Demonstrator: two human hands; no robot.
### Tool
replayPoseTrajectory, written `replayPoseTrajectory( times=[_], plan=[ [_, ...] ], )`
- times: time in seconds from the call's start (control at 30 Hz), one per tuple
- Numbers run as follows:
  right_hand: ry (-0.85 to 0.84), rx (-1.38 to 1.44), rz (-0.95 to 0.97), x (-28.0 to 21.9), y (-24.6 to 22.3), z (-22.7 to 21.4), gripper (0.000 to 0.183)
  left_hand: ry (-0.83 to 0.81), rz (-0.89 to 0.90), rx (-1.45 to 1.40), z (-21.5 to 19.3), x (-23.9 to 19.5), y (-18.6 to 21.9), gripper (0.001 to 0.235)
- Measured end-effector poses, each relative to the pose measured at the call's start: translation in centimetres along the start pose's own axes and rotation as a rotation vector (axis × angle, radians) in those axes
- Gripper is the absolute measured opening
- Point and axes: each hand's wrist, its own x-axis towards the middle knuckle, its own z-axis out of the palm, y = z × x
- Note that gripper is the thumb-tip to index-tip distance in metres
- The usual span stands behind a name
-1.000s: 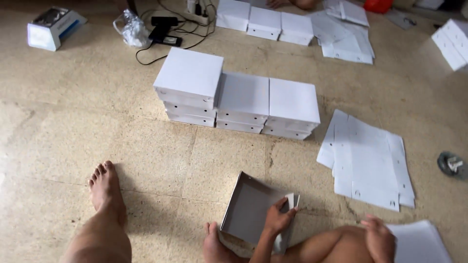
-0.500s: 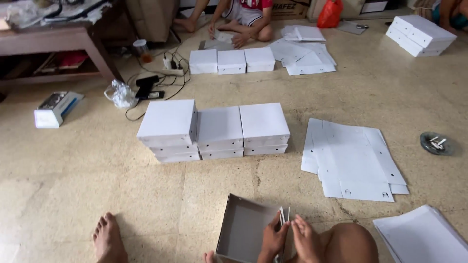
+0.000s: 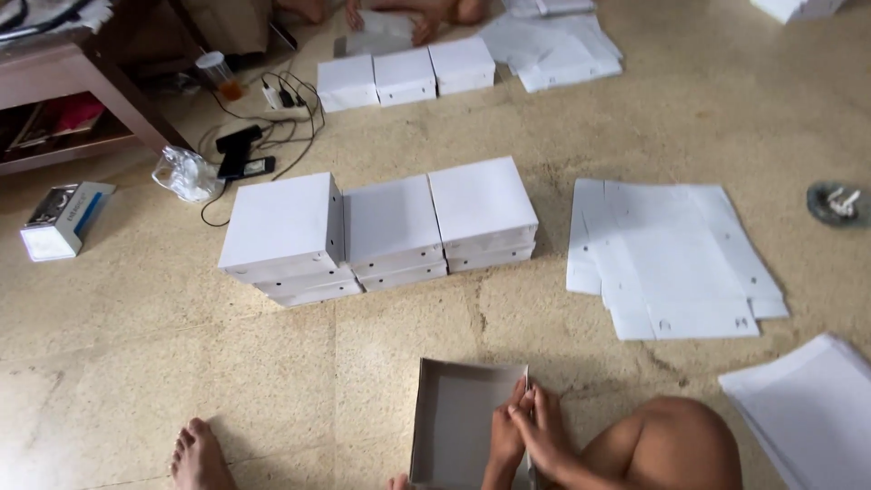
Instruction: The person sits on the floor and folds flat white cardboard pieces into small rectangular boxes. They fold the side flaps, tuck tabs into slots, and stack the finished boxes. Another person is visible in the background also assembling boxes.
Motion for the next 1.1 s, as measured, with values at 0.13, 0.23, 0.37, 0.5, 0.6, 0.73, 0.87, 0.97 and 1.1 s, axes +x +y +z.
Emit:
replayPoseTrajectory(
  times=[0.13, 0.23, 0.37, 0.5, 0.6, 0.73, 0.87, 0.97, 1.1],
  plan=[
    [-0.184, 0.214, 0.188, 2.1, -2.0, -2.2, 0.046, -0.026, -0.070, -0.025, 0.3, 0.2, 1.3, 0.050],
    [-0.113, 0.188, 0.264, 3.6, -3.5, -2.1, 0.041, -0.007, -0.042, 0.030, 0.8, 0.5, 2.7, 0.049],
    [-0.152, 0.003, 0.183, 3.4, -7.0, -4.1, 0.044, -0.009, 0.133, 0.011, 1.1, -0.9, 4.8, 0.042],
    [-0.125, 0.055, 0.137, 3.2, -7.7, -4.7, 0.038, 0.010, 0.121, 0.126, 1.0, -0.6, 4.0, 0.047],
    [-0.107, 0.034, 0.232, 2.8, -7.5, -4.6, 0.035, 0.005, 0.126, 0.157, 1.1, -1.5, 4.4, 0.050],
    [-0.011, 0.079, 0.235, 5.2, -5.4, -3.7, 0.038, -0.066, 0.143, 0.275, 1.3, 1.1, 4.8, 0.048],
    [0.012, 0.043, 0.222, 5.6, -3.8, -3.4, 0.044, -0.123, 0.231, 0.388, 0.0, 1.3, 4.5, 0.051],
    [-0.054, 0.207, 0.101, 3.7, -7.0, -4.4, 0.040, -0.124, 0.218, 0.311, -1.5, 1.0, 4.5, 0.052],
    [-0.074, 0.243, 0.121, 4.3, -7.5, -4.4, 0.035, -0.150, 0.151, 0.294, -2.1, 1.1, 6.1, 0.054]
  ],
)
